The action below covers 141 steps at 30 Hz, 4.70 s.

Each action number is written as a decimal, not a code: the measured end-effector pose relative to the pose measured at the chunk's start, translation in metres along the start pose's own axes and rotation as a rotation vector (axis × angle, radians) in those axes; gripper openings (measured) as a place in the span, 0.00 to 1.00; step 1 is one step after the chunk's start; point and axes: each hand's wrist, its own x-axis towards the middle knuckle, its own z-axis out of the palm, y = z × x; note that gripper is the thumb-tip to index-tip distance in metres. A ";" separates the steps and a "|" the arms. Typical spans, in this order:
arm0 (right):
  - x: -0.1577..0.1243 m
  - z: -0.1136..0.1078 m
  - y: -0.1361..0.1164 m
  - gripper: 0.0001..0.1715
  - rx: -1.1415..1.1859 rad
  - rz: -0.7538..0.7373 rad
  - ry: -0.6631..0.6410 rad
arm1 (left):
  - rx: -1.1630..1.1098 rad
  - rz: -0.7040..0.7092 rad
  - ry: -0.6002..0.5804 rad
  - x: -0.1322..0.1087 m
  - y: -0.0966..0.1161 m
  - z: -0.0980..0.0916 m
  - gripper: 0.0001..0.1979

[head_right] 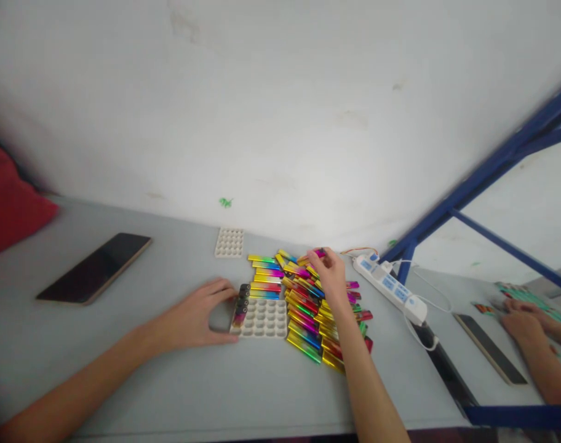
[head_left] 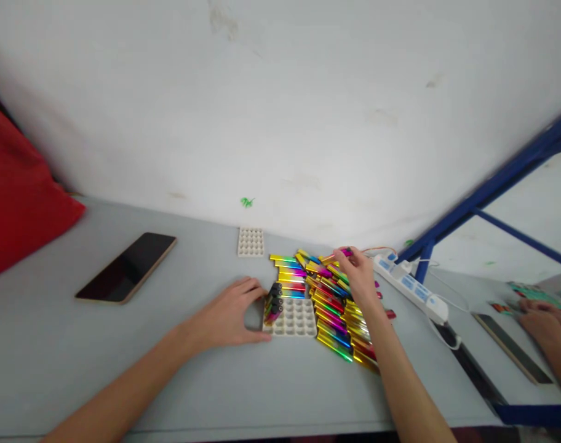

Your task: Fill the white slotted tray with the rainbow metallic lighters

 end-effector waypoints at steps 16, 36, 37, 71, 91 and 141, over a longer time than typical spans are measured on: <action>-0.074 0.071 -0.038 0.32 0.092 0.038 -0.222 | 0.042 -0.011 -0.016 0.002 0.005 -0.006 0.27; -0.074 0.045 -0.048 0.22 -0.157 -0.302 -0.398 | 0.026 0.019 0.024 0.002 0.000 -0.001 0.27; -0.075 0.042 -0.050 0.22 -0.192 -0.375 -0.409 | 0.029 0.020 0.026 0.002 0.000 -0.001 0.27; -0.112 0.051 -0.101 0.21 -0.878 -0.520 -0.818 | -0.015 0.031 -0.046 0.007 -0.001 -0.009 0.27; -0.012 -0.058 -0.043 0.19 -0.701 -0.301 -0.432 | 0.087 -0.047 -0.029 -0.001 0.004 -0.060 0.25; -0.042 0.066 -0.044 0.41 0.466 0.503 -0.254 | 0.098 -0.007 0.026 0.048 -0.025 -0.015 0.21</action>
